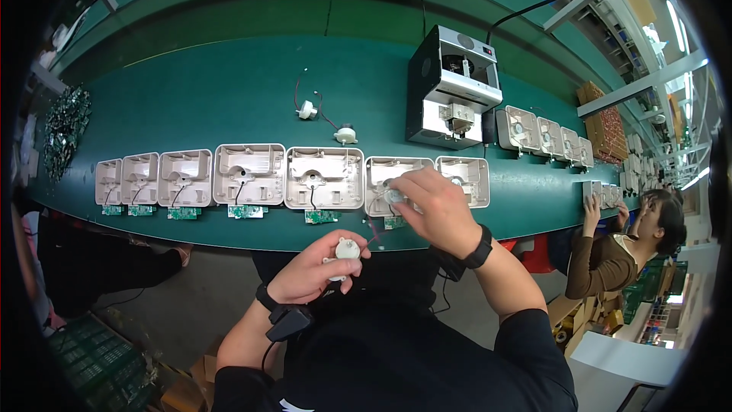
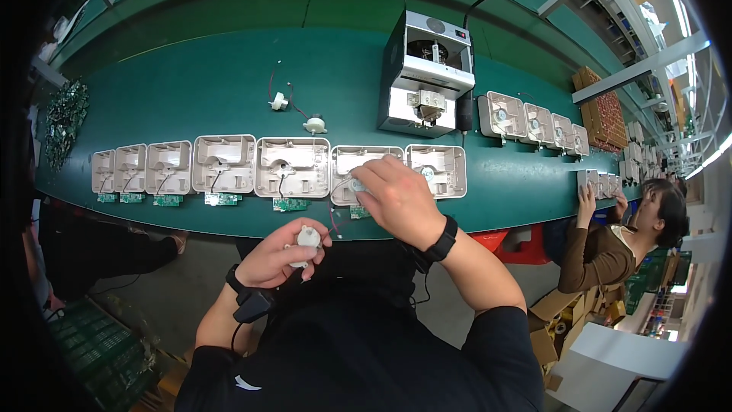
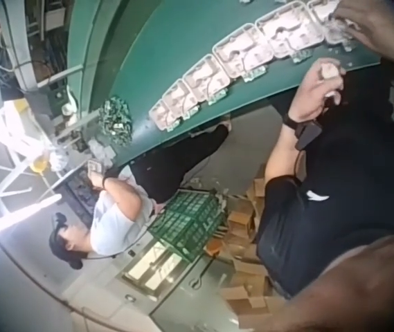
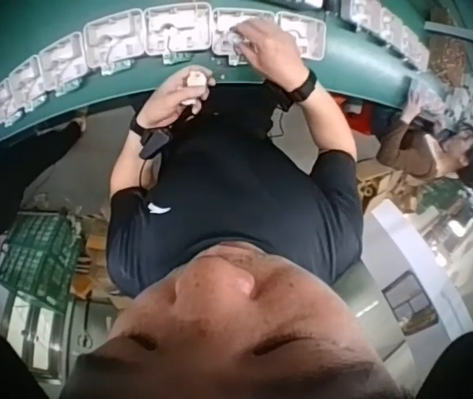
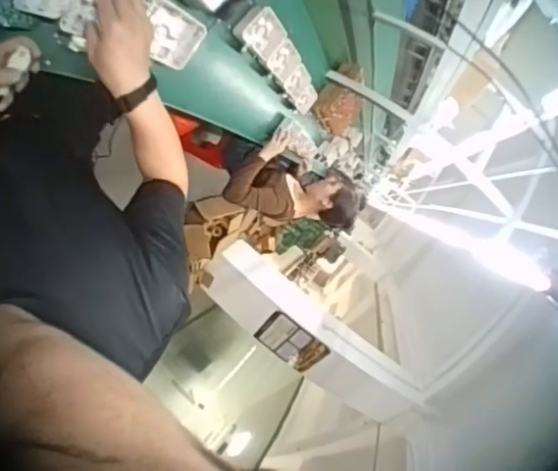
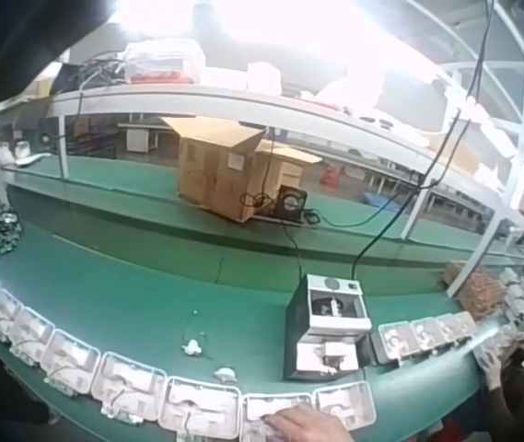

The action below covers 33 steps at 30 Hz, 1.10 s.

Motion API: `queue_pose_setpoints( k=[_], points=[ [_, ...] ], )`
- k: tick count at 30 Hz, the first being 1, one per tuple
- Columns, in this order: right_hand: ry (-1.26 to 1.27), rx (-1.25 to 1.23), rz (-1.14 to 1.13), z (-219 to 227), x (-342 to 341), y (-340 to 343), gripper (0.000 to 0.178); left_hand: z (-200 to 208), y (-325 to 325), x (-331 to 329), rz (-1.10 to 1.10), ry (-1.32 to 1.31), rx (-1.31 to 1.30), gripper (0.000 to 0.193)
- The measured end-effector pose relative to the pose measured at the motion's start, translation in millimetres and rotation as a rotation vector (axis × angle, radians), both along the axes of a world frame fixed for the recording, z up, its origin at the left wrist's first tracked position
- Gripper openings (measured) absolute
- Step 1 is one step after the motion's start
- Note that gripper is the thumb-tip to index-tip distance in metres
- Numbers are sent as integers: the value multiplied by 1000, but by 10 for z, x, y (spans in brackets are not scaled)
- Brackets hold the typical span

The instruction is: The person picks up motors and fits them into plastic housings by hand before securing them with a power screwdriver. This process is repeated for several units, after which the person gathers more motors to continue the assembly.

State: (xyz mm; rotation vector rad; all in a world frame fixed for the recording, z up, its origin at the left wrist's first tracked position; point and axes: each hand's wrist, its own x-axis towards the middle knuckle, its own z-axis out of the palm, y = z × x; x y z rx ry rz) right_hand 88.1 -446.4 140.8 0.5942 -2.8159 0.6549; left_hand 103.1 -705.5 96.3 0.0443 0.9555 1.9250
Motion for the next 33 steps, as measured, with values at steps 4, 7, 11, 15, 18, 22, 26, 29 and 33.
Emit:
queue_pose_setpoints(
  k=[4, 7, 11, 15, 18, 22, 26, 29, 33],
  points=[
    [36, 64, -6, -104, -49, -4, 30, 9, -153, 6, -7, 92, -26, 34],
    [42, 98, -19, -163, -60, -43, 29, 65, -258, 6, 0, 119, -19, 40],
    [62, 155, -27, -259, -42, -69, 28, 58, -323, -10, 45, 151, 22, 45],
    [39, 171, -36, -211, -19, -78, 31, 22, -321, -33, 92, 149, 71, 48],
    [-4, 51, 10, -42, 17, -126, 35, 39, -287, -40, 127, 144, 98, 46],
    [-93, -264, 168, 145, 63, -271, 42, -5, -247, -23, 152, 48, 168, 53],
    [-104, -388, 327, 191, 65, -527, 44, -54, -256, 2, 172, 48, 207, 47],
    [6, -299, 380, 184, 95, -683, 42, -102, -328, 34, 161, 25, 248, 47],
    [98, -159, 407, 182, 80, -835, 38, -115, -416, 96, 218, -72, 311, 46]
  ],
)
